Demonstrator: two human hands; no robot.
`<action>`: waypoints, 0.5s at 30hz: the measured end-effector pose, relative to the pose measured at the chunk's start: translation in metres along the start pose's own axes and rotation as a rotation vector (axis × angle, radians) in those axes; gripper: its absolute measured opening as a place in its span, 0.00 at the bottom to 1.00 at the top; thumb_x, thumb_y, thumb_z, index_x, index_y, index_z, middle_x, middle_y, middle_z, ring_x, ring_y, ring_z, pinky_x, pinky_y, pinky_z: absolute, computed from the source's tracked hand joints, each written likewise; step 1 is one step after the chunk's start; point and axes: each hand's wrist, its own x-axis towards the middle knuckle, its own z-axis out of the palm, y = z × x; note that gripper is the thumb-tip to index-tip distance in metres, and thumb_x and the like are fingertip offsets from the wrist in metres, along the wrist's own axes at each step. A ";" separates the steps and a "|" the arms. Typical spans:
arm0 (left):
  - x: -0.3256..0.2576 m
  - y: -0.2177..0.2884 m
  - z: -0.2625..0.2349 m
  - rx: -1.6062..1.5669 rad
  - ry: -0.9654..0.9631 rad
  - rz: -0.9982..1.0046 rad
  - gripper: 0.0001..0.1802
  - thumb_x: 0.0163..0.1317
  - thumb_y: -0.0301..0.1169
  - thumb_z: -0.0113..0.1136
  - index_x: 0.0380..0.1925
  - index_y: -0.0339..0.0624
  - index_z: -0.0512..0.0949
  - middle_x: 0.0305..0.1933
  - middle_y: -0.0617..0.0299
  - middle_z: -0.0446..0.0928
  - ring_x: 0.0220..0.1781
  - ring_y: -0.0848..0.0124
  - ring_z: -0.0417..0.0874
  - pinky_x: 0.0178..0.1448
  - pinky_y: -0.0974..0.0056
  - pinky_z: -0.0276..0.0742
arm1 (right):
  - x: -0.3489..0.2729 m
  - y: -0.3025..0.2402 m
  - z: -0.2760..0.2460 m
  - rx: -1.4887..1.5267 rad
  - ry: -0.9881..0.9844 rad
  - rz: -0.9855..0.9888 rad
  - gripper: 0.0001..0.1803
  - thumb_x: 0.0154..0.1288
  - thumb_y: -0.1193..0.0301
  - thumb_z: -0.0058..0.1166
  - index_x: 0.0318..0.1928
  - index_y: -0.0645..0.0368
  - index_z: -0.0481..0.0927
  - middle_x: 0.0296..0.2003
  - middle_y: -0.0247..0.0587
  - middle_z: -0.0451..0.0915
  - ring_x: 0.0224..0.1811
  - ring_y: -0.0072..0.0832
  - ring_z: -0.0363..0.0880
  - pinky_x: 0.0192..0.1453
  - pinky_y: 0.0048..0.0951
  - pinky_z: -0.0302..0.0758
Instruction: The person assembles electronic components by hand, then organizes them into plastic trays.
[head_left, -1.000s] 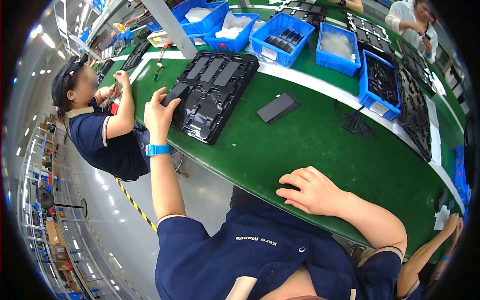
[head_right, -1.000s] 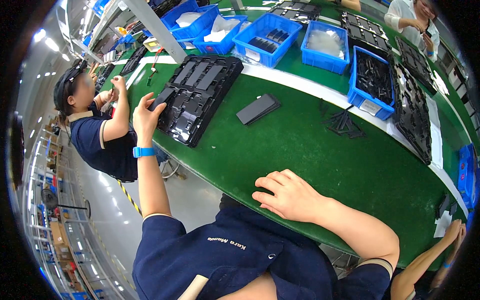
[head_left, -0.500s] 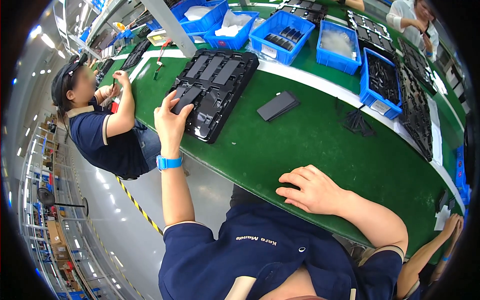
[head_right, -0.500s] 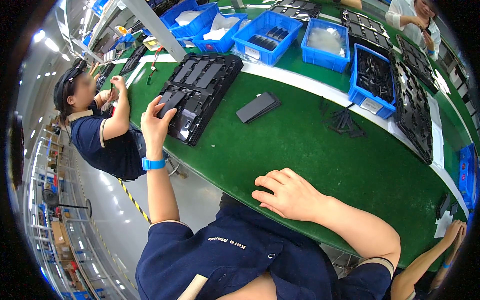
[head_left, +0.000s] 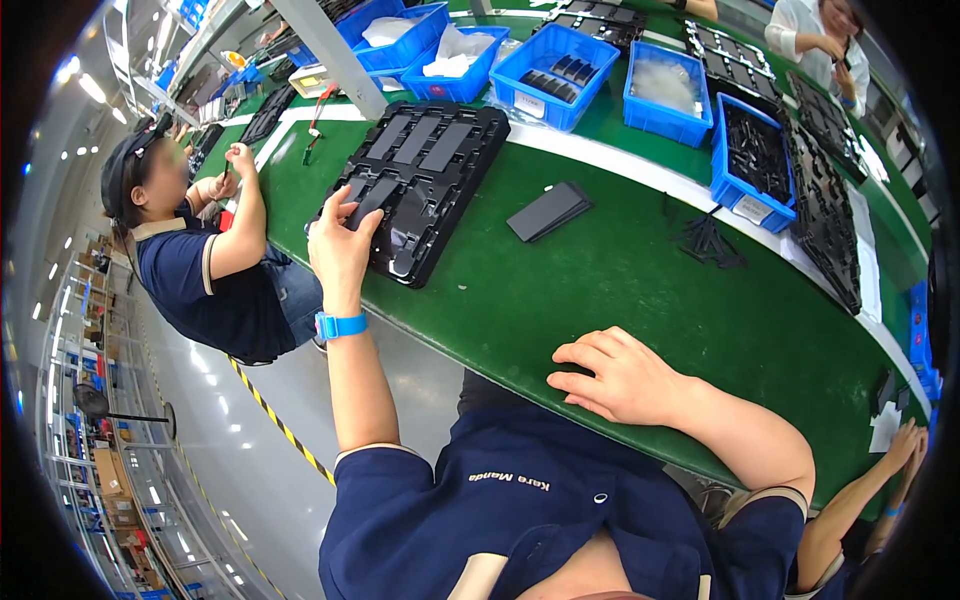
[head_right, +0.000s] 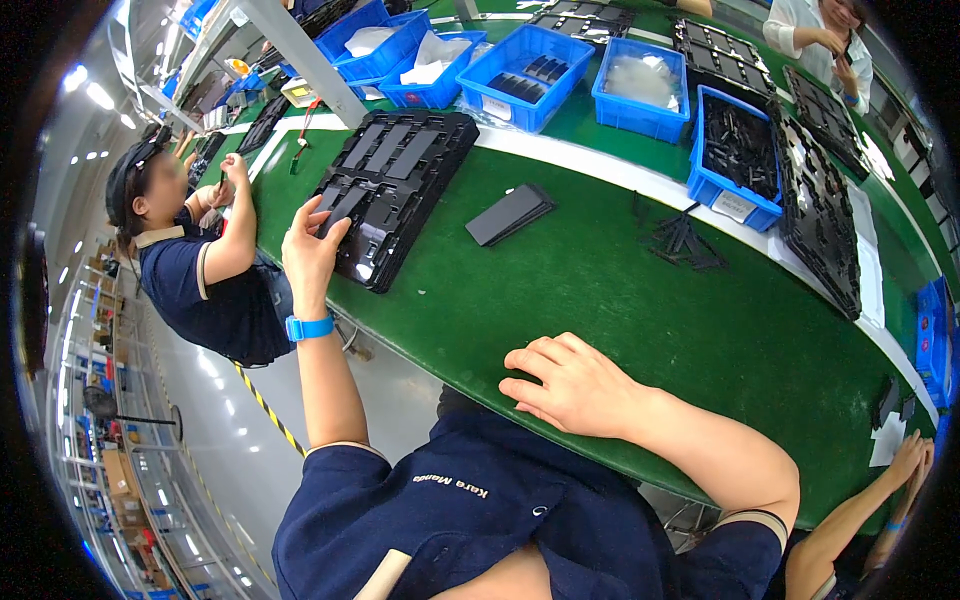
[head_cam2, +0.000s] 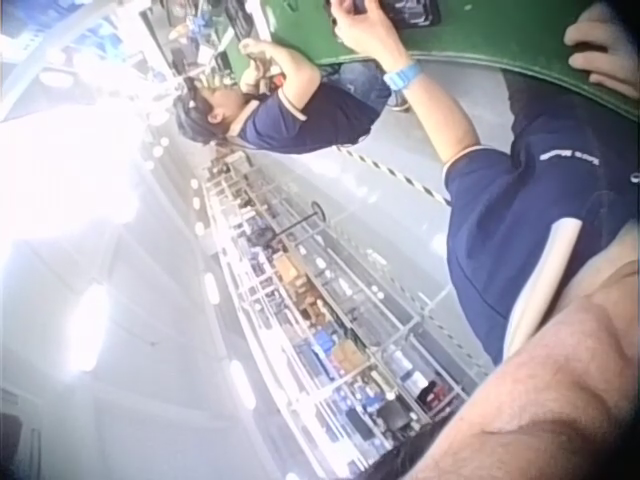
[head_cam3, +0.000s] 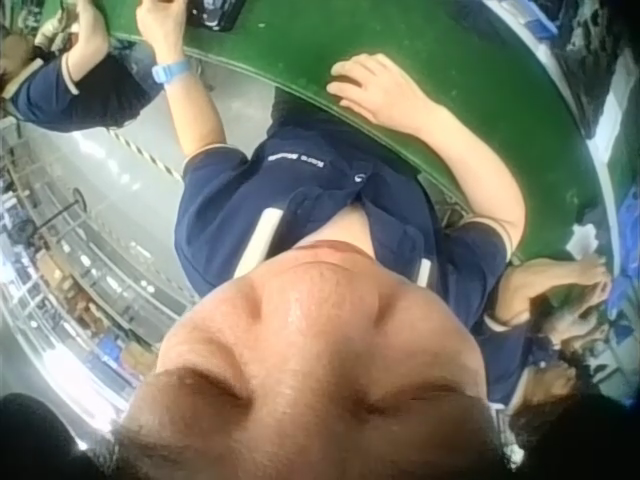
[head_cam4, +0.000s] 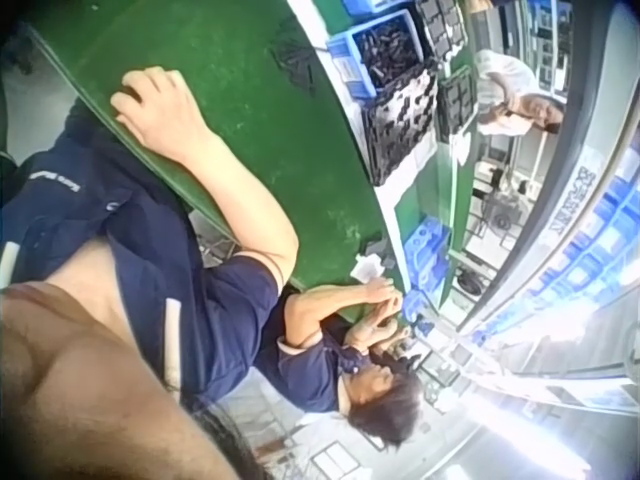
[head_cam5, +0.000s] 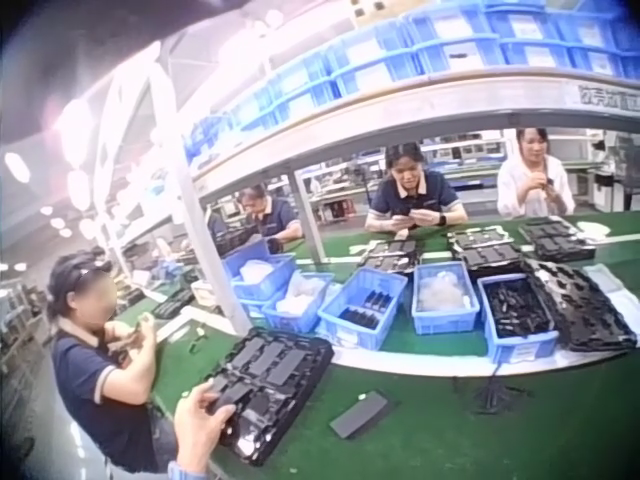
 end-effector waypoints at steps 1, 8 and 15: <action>0.000 0.000 0.000 0.000 0.002 0.000 0.29 0.46 0.34 0.73 0.52 0.46 0.78 0.40 0.55 0.84 0.40 0.65 0.84 0.45 0.62 0.79 | 0.000 0.000 0.000 -0.004 0.001 -0.003 0.14 0.57 0.66 0.61 0.44 0.52 0.79 0.48 0.38 0.75 0.51 0.35 0.74 0.53 0.36 0.71; -0.020 0.032 -0.012 -0.070 0.048 0.050 0.28 0.45 0.33 0.74 0.50 0.47 0.79 0.39 0.63 0.83 0.43 0.64 0.78 0.48 0.60 0.76 | 0.000 0.001 0.000 0.008 -0.010 0.003 0.14 0.57 0.66 0.61 0.44 0.52 0.79 0.48 0.38 0.75 0.51 0.35 0.74 0.53 0.36 0.71; -0.031 0.037 0.002 0.052 0.021 0.157 0.28 0.44 0.38 0.75 0.49 0.49 0.79 0.42 0.61 0.79 0.44 0.62 0.78 0.47 0.60 0.76 | 0.001 0.001 0.000 -0.015 0.021 -0.012 0.14 0.56 0.66 0.62 0.43 0.52 0.79 0.47 0.36 0.75 0.49 0.34 0.74 0.50 0.35 0.71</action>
